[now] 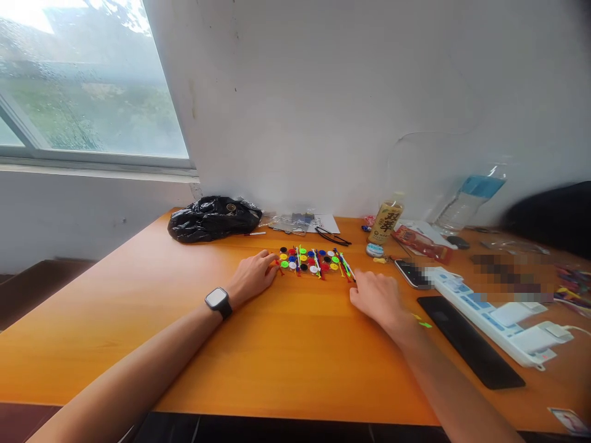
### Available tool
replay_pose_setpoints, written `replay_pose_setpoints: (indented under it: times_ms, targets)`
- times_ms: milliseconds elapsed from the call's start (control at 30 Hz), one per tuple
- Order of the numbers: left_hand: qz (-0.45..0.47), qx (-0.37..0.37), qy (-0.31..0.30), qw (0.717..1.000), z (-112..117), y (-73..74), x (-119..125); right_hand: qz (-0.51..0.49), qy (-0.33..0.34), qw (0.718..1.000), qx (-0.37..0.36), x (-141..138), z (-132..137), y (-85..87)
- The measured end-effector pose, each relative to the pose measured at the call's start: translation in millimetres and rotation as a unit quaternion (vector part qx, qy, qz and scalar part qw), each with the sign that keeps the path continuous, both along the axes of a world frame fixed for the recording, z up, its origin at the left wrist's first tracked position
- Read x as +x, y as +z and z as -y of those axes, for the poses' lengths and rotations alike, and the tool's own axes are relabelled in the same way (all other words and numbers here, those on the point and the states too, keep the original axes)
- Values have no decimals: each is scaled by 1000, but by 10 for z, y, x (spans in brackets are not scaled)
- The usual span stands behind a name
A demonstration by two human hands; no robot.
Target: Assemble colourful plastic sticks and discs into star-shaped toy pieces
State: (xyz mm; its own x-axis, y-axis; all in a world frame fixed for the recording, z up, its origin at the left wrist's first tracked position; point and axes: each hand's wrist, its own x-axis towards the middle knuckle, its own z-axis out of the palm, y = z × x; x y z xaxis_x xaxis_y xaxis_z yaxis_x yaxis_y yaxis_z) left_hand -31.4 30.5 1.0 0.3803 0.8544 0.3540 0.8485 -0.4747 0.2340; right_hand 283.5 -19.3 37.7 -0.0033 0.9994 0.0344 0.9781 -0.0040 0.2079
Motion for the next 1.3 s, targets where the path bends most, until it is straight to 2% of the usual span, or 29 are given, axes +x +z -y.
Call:
replay_pose_setpoints:
  times_ms: [100, 200, 300, 367, 433, 467, 567, 633, 700, 767, 933, 1133, 1200, 1300]
  targets:
    - [9, 1, -8, 1000, 2, -3, 4, -15, 16, 999, 46, -42, 3, 8]
    - [16, 1, -9, 1000, -16, -29, -3, -69, 65, 989, 111, -140, 14, 30]
    - [28, 9, -11, 1000, -17, -53, 3, -180, 129, 964, 145, -271, 53, 7]
    - [50, 24, -20, 998, 18, -51, 33, -291, 166, 934, 125, -364, 86, -54]
    - [82, 44, -42, 995, 86, -35, 90, -422, 187, 884, 72, -454, 108, -138]
    - [99, 55, -58, 992, 129, -25, 127, -491, 187, 850, 34, -496, 112, -179]
    - [128, 87, -145, 977, 261, -11, 250, -669, 139, 721, -114, -590, 106, -254]
    - [124, 102, -190, 969, 330, -15, 318, -735, 105, 643, -190, -615, 99, -251]
    - [112, 103, -209, 966, 376, -18, 361, -765, 93, 600, -215, -611, 94, -223]
    - [105, 95, -213, 967, 400, -10, 378, -776, 90, 589, -207, -593, 87, -198]
    - [129, 44, -220, 966, 396, -4, 370, -780, 70, 606, -138, -564, 46, -213]
    - [172, -45, -251, 951, 343, -122, 406, -783, 48, 615, -78, -515, -12, -252]
    - [199, -51, -242, 948, 335, -120, 405, -779, 47, 621, -73, -497, -31, -266]
    - [255, -18, -200, 946, 339, -48, 364, -771, 41, 631, -74, -488, -45, -278]
